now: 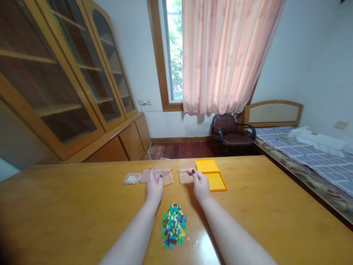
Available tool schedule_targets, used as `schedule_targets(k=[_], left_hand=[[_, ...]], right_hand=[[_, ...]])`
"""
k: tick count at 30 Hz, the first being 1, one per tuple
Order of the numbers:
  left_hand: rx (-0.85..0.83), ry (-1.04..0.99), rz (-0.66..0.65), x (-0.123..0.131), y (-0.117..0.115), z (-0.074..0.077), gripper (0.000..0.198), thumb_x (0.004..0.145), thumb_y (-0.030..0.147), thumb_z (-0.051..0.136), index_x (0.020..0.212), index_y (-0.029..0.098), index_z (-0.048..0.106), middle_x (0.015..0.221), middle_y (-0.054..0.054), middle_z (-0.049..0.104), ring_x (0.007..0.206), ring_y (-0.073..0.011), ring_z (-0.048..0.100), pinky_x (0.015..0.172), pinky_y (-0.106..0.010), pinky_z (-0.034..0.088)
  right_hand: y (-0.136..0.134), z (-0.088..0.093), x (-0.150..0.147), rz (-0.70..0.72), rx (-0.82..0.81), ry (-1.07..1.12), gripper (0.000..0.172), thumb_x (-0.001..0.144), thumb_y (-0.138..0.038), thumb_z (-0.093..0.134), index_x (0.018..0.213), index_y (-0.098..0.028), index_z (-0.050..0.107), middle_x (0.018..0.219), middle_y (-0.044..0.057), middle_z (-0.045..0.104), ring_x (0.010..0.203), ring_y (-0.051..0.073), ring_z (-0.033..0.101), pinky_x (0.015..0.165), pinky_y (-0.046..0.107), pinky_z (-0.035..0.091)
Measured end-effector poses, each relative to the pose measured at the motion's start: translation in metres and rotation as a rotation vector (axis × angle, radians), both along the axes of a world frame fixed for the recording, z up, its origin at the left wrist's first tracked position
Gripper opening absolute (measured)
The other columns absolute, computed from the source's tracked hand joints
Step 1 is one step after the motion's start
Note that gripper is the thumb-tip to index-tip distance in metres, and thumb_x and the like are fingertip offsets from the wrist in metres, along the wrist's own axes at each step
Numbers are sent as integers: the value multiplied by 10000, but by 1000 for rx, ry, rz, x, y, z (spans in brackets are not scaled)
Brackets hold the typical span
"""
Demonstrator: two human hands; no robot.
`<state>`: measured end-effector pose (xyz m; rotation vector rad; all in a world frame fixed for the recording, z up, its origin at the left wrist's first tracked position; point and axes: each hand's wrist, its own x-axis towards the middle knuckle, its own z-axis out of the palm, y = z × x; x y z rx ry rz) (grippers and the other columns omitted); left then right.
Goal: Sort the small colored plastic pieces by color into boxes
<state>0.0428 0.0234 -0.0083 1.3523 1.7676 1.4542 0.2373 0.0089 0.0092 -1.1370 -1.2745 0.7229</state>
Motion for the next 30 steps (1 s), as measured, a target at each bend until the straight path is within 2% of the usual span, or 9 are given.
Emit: schedule_targets(k=[6,9,12,17,20,24,28,30], left_hand=[[-1,90,-71,0,3,-8,626,785,154,442,1374,140,229,1453,-189,126,1181,-265,459,961,-369,415],[31,240,-85,-3,5,-12,605,789,181,452,1362,129,265,1433,-184,212,1233,-268,395,1016,-387,348],[-6,434,-56,-4,3,-8,582,797,198,451,1354,131,296,1388,-172,332,1265,-271,343,1034,-408,303],[-154,640,-56,-1,-1,0,569,818,233,426,1360,130,287,1365,-183,374,1221,-291,394,970,-432,338],[-164,674,-79,0,-2,2,547,818,245,427,1342,128,325,1336,-175,417,1187,-287,430,948,-429,352],[-85,715,-79,2,-6,3,462,812,212,425,1268,144,442,1286,-141,484,1176,-258,439,979,-404,320],[1,769,-220,10,-13,1,342,813,165,404,1094,192,597,1172,-87,586,1179,-231,436,1020,-401,269],[18,777,-239,13,-14,-1,331,814,159,403,1061,204,617,1159,-82,596,1193,-236,423,1045,-426,226]], right_hand=[[0,-1,-1,-6,10,-16,368,824,-467,447,819,-176,672,885,88,696,894,233,620,855,388,438],[0,-3,-1,-5,11,-30,366,828,-460,439,816,-177,671,882,86,695,891,231,619,856,388,437],[1,-6,0,5,8,-69,369,827,-457,432,835,-180,676,896,87,693,900,236,614,848,389,440],[2,-9,-3,65,71,-373,309,836,-381,435,857,-203,687,860,78,688,841,221,607,778,358,456],[1,-8,-8,136,148,-607,285,850,-308,419,880,-206,683,887,72,688,863,210,596,815,361,435],[-6,-4,-15,264,208,-840,269,850,-273,430,994,-231,654,1027,53,666,1045,207,535,970,403,324],[-14,-1,-24,412,181,-1008,321,838,-321,469,1135,-264,577,1180,35,597,1194,211,423,1062,448,161],[-17,-2,-27,459,161,-1064,399,827,-357,486,1216,-269,511,1244,39,550,1246,226,361,1073,476,98]])
